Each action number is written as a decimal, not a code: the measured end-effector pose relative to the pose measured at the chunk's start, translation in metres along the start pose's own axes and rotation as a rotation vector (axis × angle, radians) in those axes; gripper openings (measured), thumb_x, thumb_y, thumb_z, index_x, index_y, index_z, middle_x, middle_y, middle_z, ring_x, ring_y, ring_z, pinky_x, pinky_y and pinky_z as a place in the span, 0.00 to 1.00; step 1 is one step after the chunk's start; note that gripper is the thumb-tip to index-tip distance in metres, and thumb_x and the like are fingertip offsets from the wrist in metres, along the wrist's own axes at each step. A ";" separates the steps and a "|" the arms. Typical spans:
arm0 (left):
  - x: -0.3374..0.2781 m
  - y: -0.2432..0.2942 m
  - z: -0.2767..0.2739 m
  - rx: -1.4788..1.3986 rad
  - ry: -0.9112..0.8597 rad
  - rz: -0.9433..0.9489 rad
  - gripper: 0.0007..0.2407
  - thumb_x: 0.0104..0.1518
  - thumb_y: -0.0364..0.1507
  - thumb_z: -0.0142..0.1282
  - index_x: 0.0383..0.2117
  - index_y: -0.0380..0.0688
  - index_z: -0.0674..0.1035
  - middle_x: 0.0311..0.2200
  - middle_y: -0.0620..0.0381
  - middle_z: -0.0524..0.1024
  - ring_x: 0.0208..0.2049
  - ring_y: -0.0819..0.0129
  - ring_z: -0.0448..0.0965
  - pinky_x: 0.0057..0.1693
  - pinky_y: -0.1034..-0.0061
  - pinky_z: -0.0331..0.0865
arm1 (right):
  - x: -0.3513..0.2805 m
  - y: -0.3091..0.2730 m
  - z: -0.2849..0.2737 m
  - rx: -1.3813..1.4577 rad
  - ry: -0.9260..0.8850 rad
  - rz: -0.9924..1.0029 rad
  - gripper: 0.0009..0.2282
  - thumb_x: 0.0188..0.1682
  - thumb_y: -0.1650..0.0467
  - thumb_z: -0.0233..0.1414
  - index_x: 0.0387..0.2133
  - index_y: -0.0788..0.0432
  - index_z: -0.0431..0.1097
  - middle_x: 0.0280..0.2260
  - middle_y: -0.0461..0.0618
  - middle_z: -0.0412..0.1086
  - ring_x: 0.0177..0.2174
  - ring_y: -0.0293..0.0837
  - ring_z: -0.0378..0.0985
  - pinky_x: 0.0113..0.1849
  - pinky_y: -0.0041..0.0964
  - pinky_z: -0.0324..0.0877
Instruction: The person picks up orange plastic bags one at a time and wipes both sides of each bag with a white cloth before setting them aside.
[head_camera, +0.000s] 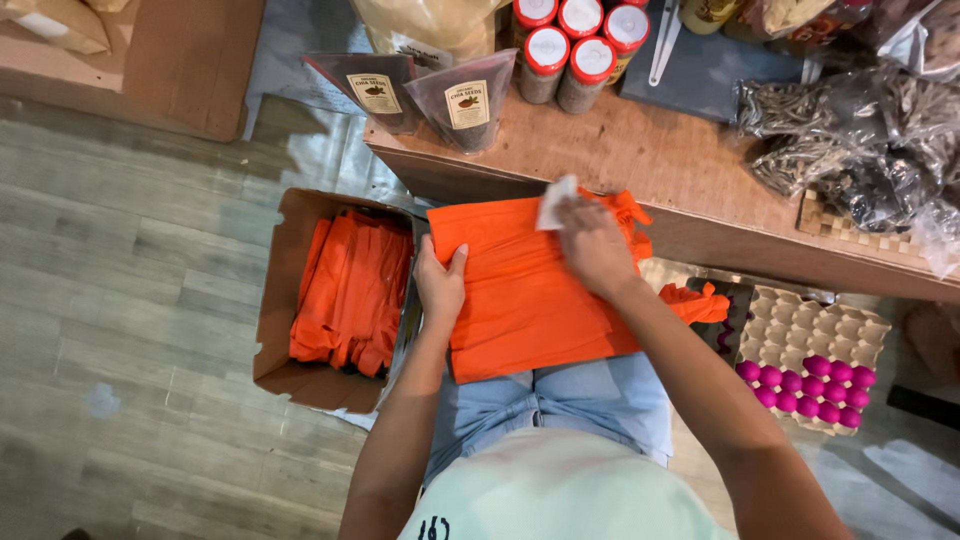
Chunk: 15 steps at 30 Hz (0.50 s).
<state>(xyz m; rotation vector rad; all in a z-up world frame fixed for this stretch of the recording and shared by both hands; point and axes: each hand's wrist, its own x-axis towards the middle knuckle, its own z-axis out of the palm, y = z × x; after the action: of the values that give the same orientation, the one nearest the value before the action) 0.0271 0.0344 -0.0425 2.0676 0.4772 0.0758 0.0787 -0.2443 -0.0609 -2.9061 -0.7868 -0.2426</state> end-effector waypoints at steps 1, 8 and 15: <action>-0.004 0.014 -0.005 -0.038 -0.014 0.001 0.19 0.64 0.35 0.65 0.56 0.37 0.76 0.46 0.39 0.80 0.52 0.40 0.80 0.58 0.51 0.73 | -0.004 0.011 0.001 -0.010 0.006 0.075 0.16 0.56 0.67 0.49 0.56 0.54 0.75 0.51 0.52 0.77 0.56 0.51 0.76 0.56 0.49 0.66; -0.013 0.040 -0.029 -0.199 -0.074 0.283 0.17 0.64 0.31 0.66 0.55 0.38 0.77 0.43 0.36 0.83 0.50 0.39 0.83 0.53 0.51 0.77 | 0.048 0.009 -0.108 0.783 0.133 0.115 0.16 0.63 0.72 0.47 0.61 0.60 0.72 0.58 0.60 0.72 0.61 0.65 0.71 0.60 0.56 0.65; -0.021 0.068 -0.037 -0.119 -0.056 0.415 0.16 0.60 0.35 0.69 0.52 0.46 0.80 0.40 0.41 0.83 0.47 0.39 0.83 0.50 0.55 0.78 | 0.096 -0.040 -0.119 0.890 -0.181 -0.223 0.22 0.44 0.69 0.67 0.51 0.65 0.76 0.50 0.67 0.76 0.57 0.72 0.72 0.58 0.69 0.63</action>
<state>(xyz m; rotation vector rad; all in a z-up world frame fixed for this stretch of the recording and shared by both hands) 0.0198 0.0267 0.0365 2.0155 0.0031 0.2838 0.1254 -0.1819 0.0768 -2.0177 -0.9336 0.2914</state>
